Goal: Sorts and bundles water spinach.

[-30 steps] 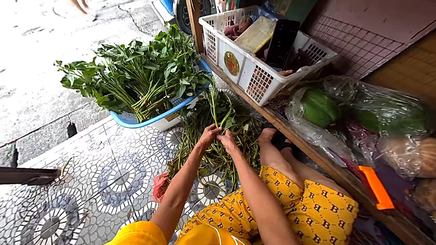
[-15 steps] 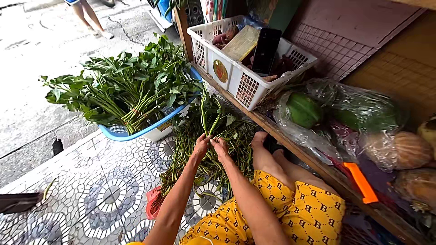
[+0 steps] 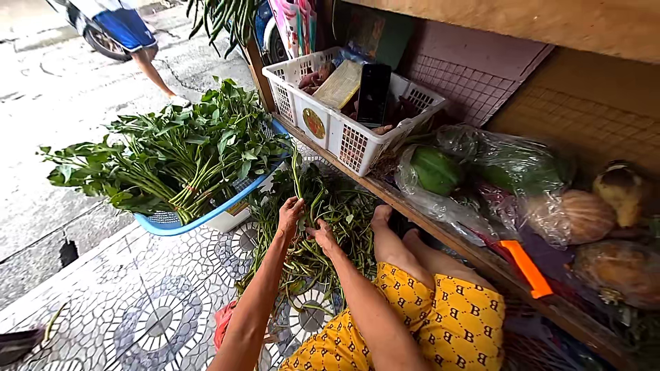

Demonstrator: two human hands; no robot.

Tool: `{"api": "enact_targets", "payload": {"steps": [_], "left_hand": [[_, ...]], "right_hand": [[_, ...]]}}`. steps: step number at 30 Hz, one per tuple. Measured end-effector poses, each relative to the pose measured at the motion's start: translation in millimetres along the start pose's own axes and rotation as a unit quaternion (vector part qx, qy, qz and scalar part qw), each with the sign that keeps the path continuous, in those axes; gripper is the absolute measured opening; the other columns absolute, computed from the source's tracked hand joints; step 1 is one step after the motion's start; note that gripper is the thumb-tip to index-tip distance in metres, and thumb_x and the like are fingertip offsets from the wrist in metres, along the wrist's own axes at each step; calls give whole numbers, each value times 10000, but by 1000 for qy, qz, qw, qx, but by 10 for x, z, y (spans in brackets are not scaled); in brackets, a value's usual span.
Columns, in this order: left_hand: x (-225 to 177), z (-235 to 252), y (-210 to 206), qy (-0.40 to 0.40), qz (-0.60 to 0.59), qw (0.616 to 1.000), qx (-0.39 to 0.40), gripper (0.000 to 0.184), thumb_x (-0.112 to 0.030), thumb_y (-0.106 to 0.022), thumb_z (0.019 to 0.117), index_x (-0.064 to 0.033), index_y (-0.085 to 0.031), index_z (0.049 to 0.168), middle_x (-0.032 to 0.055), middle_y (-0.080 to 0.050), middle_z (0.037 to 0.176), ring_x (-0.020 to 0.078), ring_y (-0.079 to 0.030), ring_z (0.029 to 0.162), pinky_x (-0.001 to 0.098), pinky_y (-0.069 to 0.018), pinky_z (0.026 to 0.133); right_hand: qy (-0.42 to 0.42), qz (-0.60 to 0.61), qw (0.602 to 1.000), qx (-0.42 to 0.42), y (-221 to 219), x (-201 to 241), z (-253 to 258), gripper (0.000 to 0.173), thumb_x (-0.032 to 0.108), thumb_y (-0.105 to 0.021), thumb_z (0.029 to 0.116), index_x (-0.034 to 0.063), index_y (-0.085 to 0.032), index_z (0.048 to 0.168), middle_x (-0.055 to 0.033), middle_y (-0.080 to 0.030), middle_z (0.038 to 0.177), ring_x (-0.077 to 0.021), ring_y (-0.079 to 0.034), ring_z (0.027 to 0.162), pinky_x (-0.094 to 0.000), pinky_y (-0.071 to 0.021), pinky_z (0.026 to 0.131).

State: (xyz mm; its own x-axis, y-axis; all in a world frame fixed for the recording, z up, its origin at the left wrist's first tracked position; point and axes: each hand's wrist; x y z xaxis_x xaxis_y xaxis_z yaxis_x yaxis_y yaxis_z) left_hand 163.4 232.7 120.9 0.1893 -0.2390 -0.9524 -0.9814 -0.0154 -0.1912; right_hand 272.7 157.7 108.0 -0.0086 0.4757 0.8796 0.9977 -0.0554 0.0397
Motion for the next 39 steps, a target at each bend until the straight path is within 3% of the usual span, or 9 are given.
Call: {"api": "enact_targets", "payload": {"steps": [7,14,16,19,21,27,31,36,39], "left_hand": [[-101,-7,44,-24,95,995,36,219,-52,-549,1047,91,-583,1209,160,-696,987,176,-717,810,338,-619,756],[-71,-101,-38,-83,152,985,-8,750,27,-632,968,-1,-162,1551,219,-641,1144,249,-730,813,399,-634,769],[-69,-116,-22,-111,223,968,-2,695,-6,-636,974,17,-232,1540,222,-648,1158,252,-732,817,410,-628,796],[-109,-132,35,-143,360,922,27,348,-99,-597,1026,70,-548,1326,256,-645,1189,323,-694,1005,475,-564,935],[-118,-143,49,-159,405,900,20,258,-120,-595,1031,48,-633,1223,248,-648,1194,340,-669,1065,492,-531,972],[-173,-125,-12,-250,535,804,-65,287,-188,-622,1015,-16,-673,1239,297,-588,1253,471,-584,1171,570,-515,940],[-392,-60,8,-304,603,738,-6,368,-279,-559,1066,-20,-616,1320,292,-541,1334,490,-526,1247,600,-487,970],[-731,382,-233,-158,717,676,57,321,-171,-607,1009,59,-666,1225,307,-532,1385,483,-489,1322,591,-483,1001],[-831,546,-218,-239,750,592,171,359,-75,-614,996,-23,-622,1351,278,-523,1429,484,-464,1352,614,-428,1043]], "right_hand": [[-22,18,997,-71,30,-71,59,538,68,-720,948,-54,-514,1429,-287,-562,1374,-349,-616,1173,-466,-493,1024],[-29,-45,993,-103,59,-116,89,466,126,-735,944,-37,-587,1355,-277,-592,1344,-388,-563,1265,-538,-449,1065],[-33,-69,992,-101,64,-105,83,449,144,-729,950,-15,-603,1351,-259,-601,1350,-377,-568,1269,-536,-449,1071],[-28,-75,992,-102,50,-97,91,421,141,-723,954,-17,-615,1329,-258,-614,1326,-370,-591,1237,-524,-463,1056],[-30,-95,990,-98,55,-72,89,422,157,-717,963,-14,-613,1334,-253,-613,1337,-367,-583,1259,-521,-453,1073],[-40,-190,976,-96,65,119,-45,409,198,-659,1008,21,-608,1373,-214,-616,1378,-346,-566,1317,-506,-430,1110],[-45,-231,966,-103,54,144,-95,381,190,-632,1020,37,-620,1368,-214,-629,1364,-353,-586,1298,-512,-447,1095],[-60,-281,951,-114,58,149,-104,414,183,-580,1038,96,-580,1442,-175,-629,1390,-330,-598,1294,-515,-466,1072],[-59,-293,946,-122,71,142,-125,409,168,-561,1042,104,-578,1446,-175,-635,1381,-340,-604,1283,-528,-474,1053]]}}
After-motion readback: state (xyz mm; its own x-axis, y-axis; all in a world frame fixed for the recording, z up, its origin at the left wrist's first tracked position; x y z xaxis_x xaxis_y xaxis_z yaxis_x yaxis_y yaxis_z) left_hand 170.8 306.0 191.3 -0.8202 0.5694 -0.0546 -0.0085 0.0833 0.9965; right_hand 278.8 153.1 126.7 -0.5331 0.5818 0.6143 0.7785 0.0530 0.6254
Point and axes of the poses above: each hand's wrist, its own z-axis towards the middle knuckle, its own y-axis out of the back of the hand, x = y × z
